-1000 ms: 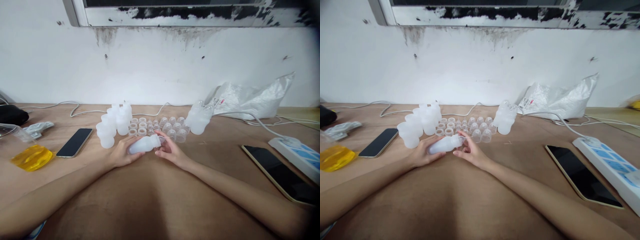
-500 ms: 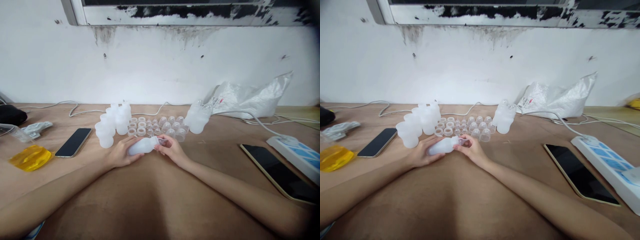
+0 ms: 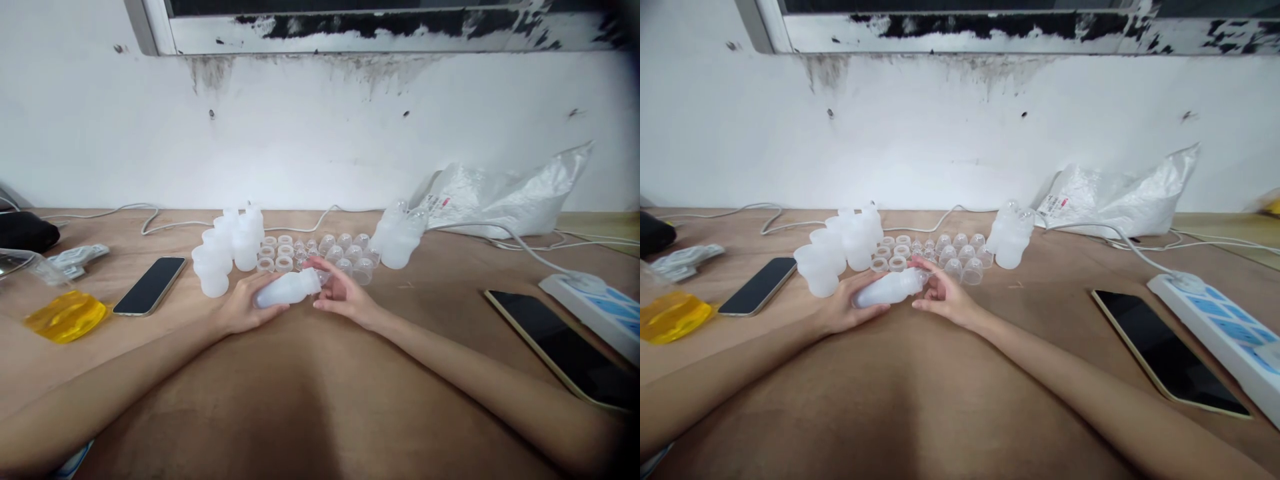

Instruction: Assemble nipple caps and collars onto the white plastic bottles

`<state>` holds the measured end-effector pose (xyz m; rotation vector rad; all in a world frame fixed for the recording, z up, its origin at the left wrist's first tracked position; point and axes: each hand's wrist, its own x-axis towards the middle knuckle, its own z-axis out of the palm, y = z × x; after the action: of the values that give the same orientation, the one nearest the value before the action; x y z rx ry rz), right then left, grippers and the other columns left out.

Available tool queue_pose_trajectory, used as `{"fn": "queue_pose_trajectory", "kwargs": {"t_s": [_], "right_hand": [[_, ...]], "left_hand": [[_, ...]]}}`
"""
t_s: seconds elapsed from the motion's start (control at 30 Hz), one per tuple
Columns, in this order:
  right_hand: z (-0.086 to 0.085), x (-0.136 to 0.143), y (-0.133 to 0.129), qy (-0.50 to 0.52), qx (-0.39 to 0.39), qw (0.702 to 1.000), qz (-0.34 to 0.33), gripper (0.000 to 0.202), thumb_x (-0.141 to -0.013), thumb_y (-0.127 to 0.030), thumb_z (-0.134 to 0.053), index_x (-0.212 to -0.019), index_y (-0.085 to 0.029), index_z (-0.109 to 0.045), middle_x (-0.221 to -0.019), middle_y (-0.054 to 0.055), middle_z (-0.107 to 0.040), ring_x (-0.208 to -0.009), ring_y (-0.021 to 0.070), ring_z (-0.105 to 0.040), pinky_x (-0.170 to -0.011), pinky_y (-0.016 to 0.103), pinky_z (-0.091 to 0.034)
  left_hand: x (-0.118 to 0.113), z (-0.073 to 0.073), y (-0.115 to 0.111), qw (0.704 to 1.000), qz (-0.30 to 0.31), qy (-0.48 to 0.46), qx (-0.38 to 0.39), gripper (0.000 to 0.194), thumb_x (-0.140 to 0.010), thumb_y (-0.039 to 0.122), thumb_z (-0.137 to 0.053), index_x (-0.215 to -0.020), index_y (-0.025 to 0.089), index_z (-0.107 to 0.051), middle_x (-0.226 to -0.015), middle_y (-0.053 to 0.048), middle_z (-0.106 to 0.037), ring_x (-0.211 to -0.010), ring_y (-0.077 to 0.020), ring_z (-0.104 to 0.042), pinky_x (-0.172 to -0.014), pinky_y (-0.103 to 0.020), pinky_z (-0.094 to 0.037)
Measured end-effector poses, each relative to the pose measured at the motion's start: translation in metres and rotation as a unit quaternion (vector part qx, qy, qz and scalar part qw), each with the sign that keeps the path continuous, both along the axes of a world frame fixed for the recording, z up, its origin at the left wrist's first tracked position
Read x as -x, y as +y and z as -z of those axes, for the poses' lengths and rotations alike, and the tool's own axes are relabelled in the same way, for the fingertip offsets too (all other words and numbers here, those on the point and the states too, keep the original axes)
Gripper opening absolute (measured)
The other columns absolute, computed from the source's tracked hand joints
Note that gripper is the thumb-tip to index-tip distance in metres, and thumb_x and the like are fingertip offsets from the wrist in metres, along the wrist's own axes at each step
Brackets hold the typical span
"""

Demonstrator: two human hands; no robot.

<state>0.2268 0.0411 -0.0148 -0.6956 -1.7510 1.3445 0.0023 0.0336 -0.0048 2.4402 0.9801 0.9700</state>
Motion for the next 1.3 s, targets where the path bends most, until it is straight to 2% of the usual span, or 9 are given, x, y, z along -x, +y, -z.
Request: {"fn": "queue_pose_trajectory", "kwargs": {"t_s": [0.17,0.33,0.47,0.57,0.77,0.97,1.1,1.2,1.3], "right_hand": [[-0.001,0.002,0.002,0.000,0.004,0.999,0.043,0.043,-0.066,-0.023,-0.067,-0.107,-0.026,-0.054,-0.112,0.002,-0.055,-0.095,0.0146,-0.054,-0.082,0.029,-0.044],[-0.001,0.007,-0.001,-0.030,0.019,0.991,0.128,0.038,-0.059,-0.029,-0.071,-0.093,-0.020,-0.056,-0.087,0.002,-0.061,-0.074,0.0138,-0.058,-0.067,0.027,-0.046],[-0.002,0.011,-0.005,-0.088,0.008,0.985,0.149,0.024,-0.069,-0.038,-0.062,-0.077,-0.018,-0.051,-0.060,-0.003,-0.053,-0.053,0.0103,-0.050,-0.052,0.024,-0.040],[-0.002,0.009,-0.005,-0.107,-0.021,0.983,0.147,0.024,-0.073,-0.039,-0.058,-0.083,-0.019,-0.049,-0.072,-0.001,-0.054,-0.057,0.0093,-0.050,-0.054,0.023,-0.041],[-0.006,-0.003,0.004,-0.072,-0.027,0.996,0.049,0.057,-0.065,-0.029,-0.067,-0.116,-0.029,-0.042,-0.120,0.005,-0.043,-0.069,0.0085,-0.052,-0.060,0.024,-0.045],[-0.006,0.002,0.004,-0.089,-0.020,0.991,0.100,0.041,-0.058,-0.030,-0.072,-0.093,-0.022,-0.052,-0.090,0.001,-0.058,-0.064,0.0095,-0.054,-0.059,0.024,-0.044],[-0.004,0.009,-0.005,-0.122,-0.004,0.985,0.124,0.027,-0.070,-0.042,-0.059,-0.070,-0.018,-0.048,-0.052,-0.005,-0.048,-0.044,0.0070,-0.046,-0.044,0.020,-0.036],[-0.005,0.007,-0.006,-0.147,-0.024,0.982,0.117,0.030,-0.076,-0.044,-0.052,-0.066,-0.017,-0.046,-0.051,-0.005,-0.045,-0.043,0.0072,-0.046,-0.044,0.020,-0.035],[-0.008,0.000,-0.002,-0.165,-0.057,0.981,0.083,0.028,-0.072,-0.041,-0.059,-0.084,-0.017,-0.053,-0.067,-0.001,-0.053,-0.053,0.0087,-0.050,-0.048,0.021,-0.040]], "left_hand": [[0.001,0.000,0.000,1.000,0.015,0.015,-0.001,0.045,-0.076,0.034,-0.057,-0.116,0.017,-0.048,-0.107,-0.007,-0.058,-0.096,-0.0202,-0.055,-0.082,-0.031,-0.044],[0.002,0.004,0.000,0.999,0.016,0.029,-0.026,0.048,-0.076,0.033,-0.056,-0.120,0.017,-0.044,-0.108,-0.008,-0.056,-0.097,-0.0202,-0.054,-0.083,-0.031,-0.044],[0.002,0.006,0.001,0.999,0.020,0.036,-0.031,0.049,-0.076,0.032,-0.057,-0.120,0.015,-0.044,-0.107,-0.009,-0.055,-0.095,-0.0194,-0.054,-0.082,-0.030,-0.044],[0.002,0.005,0.002,0.999,0.022,0.027,-0.027,0.049,-0.075,0.032,-0.058,-0.119,0.015,-0.045,-0.106,-0.008,-0.056,-0.096,-0.0191,-0.054,-0.082,-0.029,-0.044],[0.001,0.002,0.002,1.000,0.004,0.010,-0.013,0.045,-0.075,0.034,-0.059,-0.115,0.015,-0.048,-0.107,-0.008,-0.057,-0.095,-0.0190,-0.055,-0.082,-0.030,-0.044],[0.003,0.003,0.000,0.999,0.030,0.026,-0.015,0.046,-0.076,0.033,-0.057,-0.118,0.017,-0.045,-0.104,-0.007,-0.057,-0.093,-0.0183,-0.055,-0.080,-0.029,-0.044],[0.003,0.006,-0.001,0.998,0.030,0.039,-0.038,0.050,-0.077,0.033,-0.056,-0.121,0.017,-0.042,-0.108,-0.009,-0.054,-0.098,-0.0196,-0.053,-0.084,-0.031,-0.043],[0.002,0.006,-0.001,0.998,0.034,0.039,-0.038,0.051,-0.076,0.034,-0.057,-0.122,0.017,-0.042,-0.109,-0.009,-0.054,-0.098,-0.0197,-0.053,-0.085,-0.031,-0.043],[0.002,0.005,0.000,0.999,0.026,0.023,-0.024,0.049,-0.076,0.034,-0.058,-0.120,0.017,-0.044,-0.109,-0.008,-0.056,-0.099,-0.0199,-0.053,-0.085,-0.031,-0.043]]}}
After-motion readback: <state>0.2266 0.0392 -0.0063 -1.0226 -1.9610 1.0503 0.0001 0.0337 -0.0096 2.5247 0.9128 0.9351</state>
